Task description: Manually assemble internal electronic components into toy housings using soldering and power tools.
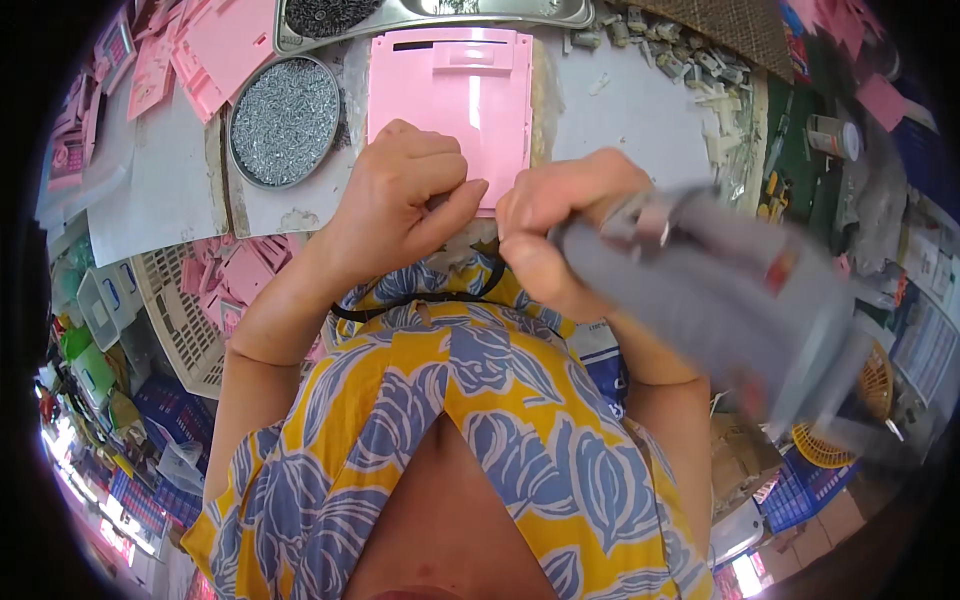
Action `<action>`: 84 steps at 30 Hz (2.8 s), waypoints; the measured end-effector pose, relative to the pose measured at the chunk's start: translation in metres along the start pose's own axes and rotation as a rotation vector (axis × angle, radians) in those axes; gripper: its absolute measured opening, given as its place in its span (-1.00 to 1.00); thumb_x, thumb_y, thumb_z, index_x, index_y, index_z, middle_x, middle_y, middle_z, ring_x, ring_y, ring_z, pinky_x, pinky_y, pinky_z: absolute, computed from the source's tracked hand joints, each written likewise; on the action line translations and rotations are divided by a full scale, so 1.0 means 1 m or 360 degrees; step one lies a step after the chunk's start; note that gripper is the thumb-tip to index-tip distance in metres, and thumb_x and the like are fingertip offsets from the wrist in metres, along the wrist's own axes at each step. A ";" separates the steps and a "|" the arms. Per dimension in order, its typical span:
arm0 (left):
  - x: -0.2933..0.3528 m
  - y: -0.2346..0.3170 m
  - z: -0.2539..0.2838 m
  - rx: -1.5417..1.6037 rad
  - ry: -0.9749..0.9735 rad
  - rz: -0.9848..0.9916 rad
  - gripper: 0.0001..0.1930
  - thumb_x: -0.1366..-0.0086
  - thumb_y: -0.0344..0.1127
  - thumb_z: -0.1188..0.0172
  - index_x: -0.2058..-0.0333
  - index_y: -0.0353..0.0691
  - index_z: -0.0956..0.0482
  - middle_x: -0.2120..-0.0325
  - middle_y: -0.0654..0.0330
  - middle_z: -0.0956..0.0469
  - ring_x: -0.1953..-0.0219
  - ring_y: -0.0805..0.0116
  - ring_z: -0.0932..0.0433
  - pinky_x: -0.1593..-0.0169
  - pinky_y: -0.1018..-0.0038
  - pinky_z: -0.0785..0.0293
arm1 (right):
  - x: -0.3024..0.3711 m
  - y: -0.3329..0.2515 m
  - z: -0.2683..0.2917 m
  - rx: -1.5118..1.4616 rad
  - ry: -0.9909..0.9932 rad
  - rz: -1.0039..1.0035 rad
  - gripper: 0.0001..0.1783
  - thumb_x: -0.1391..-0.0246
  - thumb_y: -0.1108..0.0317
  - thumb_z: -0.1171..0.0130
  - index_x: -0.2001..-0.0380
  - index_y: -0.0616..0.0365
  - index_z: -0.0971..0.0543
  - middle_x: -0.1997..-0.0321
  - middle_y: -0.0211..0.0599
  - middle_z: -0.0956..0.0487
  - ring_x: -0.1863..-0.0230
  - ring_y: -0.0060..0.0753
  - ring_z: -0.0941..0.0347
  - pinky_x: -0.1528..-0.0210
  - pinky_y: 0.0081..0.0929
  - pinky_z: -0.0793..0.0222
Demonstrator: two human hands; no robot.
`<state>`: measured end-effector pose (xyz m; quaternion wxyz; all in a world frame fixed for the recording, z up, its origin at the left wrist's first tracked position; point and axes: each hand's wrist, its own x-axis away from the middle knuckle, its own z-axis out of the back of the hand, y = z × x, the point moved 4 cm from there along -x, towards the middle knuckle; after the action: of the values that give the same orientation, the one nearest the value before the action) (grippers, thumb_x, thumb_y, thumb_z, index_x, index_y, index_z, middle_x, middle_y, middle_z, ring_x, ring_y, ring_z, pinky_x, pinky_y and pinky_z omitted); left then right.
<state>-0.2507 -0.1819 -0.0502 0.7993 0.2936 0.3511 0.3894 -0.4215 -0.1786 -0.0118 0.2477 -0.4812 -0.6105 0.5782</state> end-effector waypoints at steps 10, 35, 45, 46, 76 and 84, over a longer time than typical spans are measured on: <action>0.009 0.010 -0.004 0.0005 -0.0021 -0.0062 -0.84 -0.14 -0.40 -0.37 0.26 -0.10 -0.67 0.38 0.31 -0.62 0.35 0.31 -0.56 0.14 0.36 -0.26 | -0.018 -0.026 0.006 -0.0071 -0.0112 0.0176 -0.68 -0.23 0.28 -0.31 0.07 0.01 -0.40 0.63 -0.50 -0.44 0.64 -0.52 -0.34 0.45 -0.46 -0.39; 0.049 -0.072 0.099 -0.1108 0.0195 0.0726 -0.84 -0.26 -0.21 -0.30 0.36 -0.17 -0.65 0.29 0.22 -0.58 0.10 0.15 -0.52 -0.06 0.12 -0.25 | -0.059 0.026 0.025 0.0289 -0.0050 0.0320 -0.80 -0.23 0.46 -0.10 0.23 0.07 -0.27 0.61 -0.39 -0.33 0.64 -0.52 -0.21 0.50 -0.37 -0.27; 0.033 -0.067 0.100 -0.0290 0.0383 0.0614 -0.80 -0.24 -0.32 -0.34 0.46 -0.27 -0.53 0.51 0.09 -0.49 0.37 0.05 -0.51 0.23 0.22 -0.40 | -0.082 -0.022 0.031 -0.0163 -0.0232 0.0346 -0.61 -0.32 0.23 -0.10 -0.15 0.06 -0.39 0.60 -0.53 -0.35 0.62 -0.59 -0.22 0.36 -0.43 -0.31; 0.024 -0.051 0.088 -0.0250 0.0328 0.0447 -0.81 -0.18 -0.35 -0.37 0.46 -0.26 -0.53 0.50 0.11 -0.49 0.36 0.06 -0.51 0.24 0.23 -0.40 | -0.083 -0.025 0.029 -0.0167 -0.0280 0.0339 -0.60 -0.35 0.20 -0.07 -0.18 0.03 -0.39 0.59 -0.56 -0.35 0.62 -0.60 -0.20 0.35 -0.44 -0.29; -0.006 0.004 0.023 -0.0262 0.0291 -0.0199 -0.80 0.03 -0.31 -0.44 0.44 -0.07 -0.58 0.47 0.32 -0.41 0.38 0.31 -0.46 0.06 0.23 -0.24 | -0.077 -0.030 -0.011 -0.0219 -0.0519 0.0224 -0.64 -0.31 0.17 -0.24 -0.05 -0.11 -0.35 0.55 -0.62 -0.48 0.66 -0.65 -0.37 0.46 -0.51 -0.39; -0.014 0.000 0.023 -0.0343 0.0179 -0.0077 -0.80 -0.02 -0.30 -0.42 0.50 -0.11 -0.52 0.49 0.26 -0.44 0.39 0.26 -0.49 0.13 0.26 -0.29 | -0.078 -0.036 -0.003 -0.0243 -0.0408 0.0315 -0.70 -0.32 0.20 -0.19 -0.04 -0.09 -0.40 0.57 -0.62 -0.45 0.65 -0.64 -0.30 0.47 -0.53 -0.29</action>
<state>-0.2388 -0.1977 -0.0324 0.8144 0.1750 0.3585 0.4214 -0.3974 -0.2408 0.0429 0.0727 -0.4786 -0.6289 0.6084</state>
